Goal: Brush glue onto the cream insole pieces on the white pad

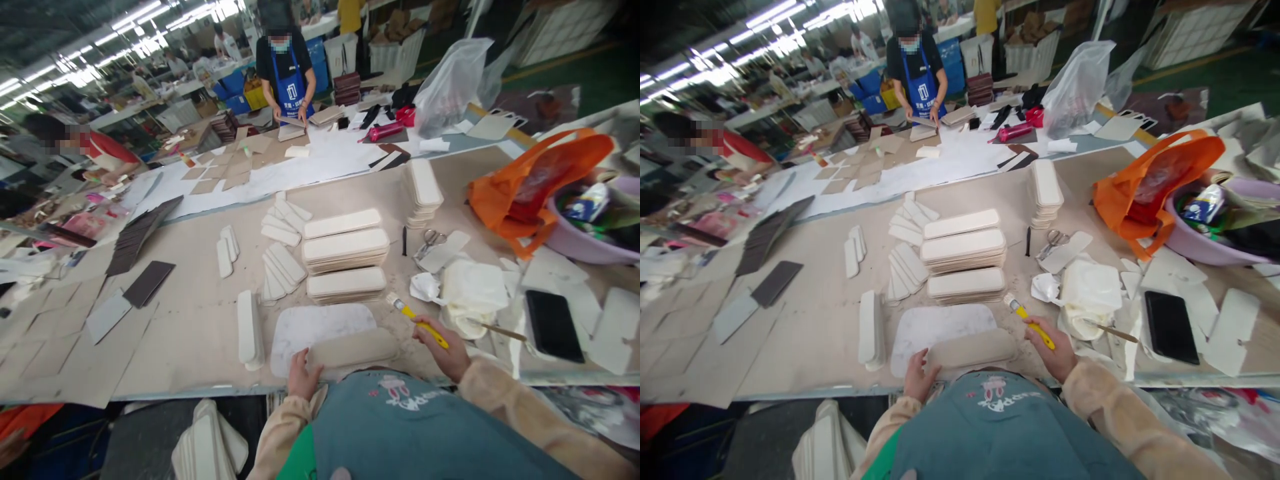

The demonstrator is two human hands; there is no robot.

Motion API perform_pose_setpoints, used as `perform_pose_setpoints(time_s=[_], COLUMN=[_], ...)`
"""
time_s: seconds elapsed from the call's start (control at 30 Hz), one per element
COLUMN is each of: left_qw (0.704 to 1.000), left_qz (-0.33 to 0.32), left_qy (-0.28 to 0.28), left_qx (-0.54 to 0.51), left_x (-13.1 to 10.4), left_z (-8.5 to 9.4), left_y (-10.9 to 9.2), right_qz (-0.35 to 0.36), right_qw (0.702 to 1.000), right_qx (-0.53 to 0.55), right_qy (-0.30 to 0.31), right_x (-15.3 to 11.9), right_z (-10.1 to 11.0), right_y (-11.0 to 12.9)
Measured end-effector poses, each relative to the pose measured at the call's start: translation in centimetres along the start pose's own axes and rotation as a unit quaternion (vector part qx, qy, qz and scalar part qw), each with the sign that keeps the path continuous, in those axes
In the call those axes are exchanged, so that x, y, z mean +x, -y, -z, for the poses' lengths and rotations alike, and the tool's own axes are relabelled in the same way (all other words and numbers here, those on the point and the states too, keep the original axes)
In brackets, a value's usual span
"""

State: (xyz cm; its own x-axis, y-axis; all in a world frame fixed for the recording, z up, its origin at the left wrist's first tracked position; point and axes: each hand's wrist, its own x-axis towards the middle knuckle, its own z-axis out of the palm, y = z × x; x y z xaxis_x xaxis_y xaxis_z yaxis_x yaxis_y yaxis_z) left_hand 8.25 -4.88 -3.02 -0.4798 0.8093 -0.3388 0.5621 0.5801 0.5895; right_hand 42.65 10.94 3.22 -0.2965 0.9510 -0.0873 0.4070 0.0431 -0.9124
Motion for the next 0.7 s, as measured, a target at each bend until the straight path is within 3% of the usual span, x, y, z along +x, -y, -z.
perform_pose_setpoints(time_s=[0.27, 0.4, 0.5, 0.7], left_qw=[0.998, 0.993, 0.98, 0.961], left_qz=[0.018, -0.058, -0.119, -0.178], left_qy=[0.027, 0.027, 0.061, 0.116], left_qx=[0.051, 0.104, 0.145, 0.176], left_x=[-1.3, -0.5, 0.5, 2.4], left_z=[-0.7, 0.3, 0.8, 0.9], left_y=[0.4, -0.1, -0.7, -1.2], right_qz=[-0.047, -0.078, -0.096, -0.116], right_qw=[0.992, 0.984, 0.981, 0.974], right_qx=[0.065, 0.103, 0.115, 0.136], right_qy=[0.1, 0.12, 0.126, 0.141], right_x=[-1.6, -2.0, -2.4, -2.8], right_z=[-0.2, -0.5, -1.0, -3.5], right_y=[-1.3, -1.0, -0.3, 1.5])
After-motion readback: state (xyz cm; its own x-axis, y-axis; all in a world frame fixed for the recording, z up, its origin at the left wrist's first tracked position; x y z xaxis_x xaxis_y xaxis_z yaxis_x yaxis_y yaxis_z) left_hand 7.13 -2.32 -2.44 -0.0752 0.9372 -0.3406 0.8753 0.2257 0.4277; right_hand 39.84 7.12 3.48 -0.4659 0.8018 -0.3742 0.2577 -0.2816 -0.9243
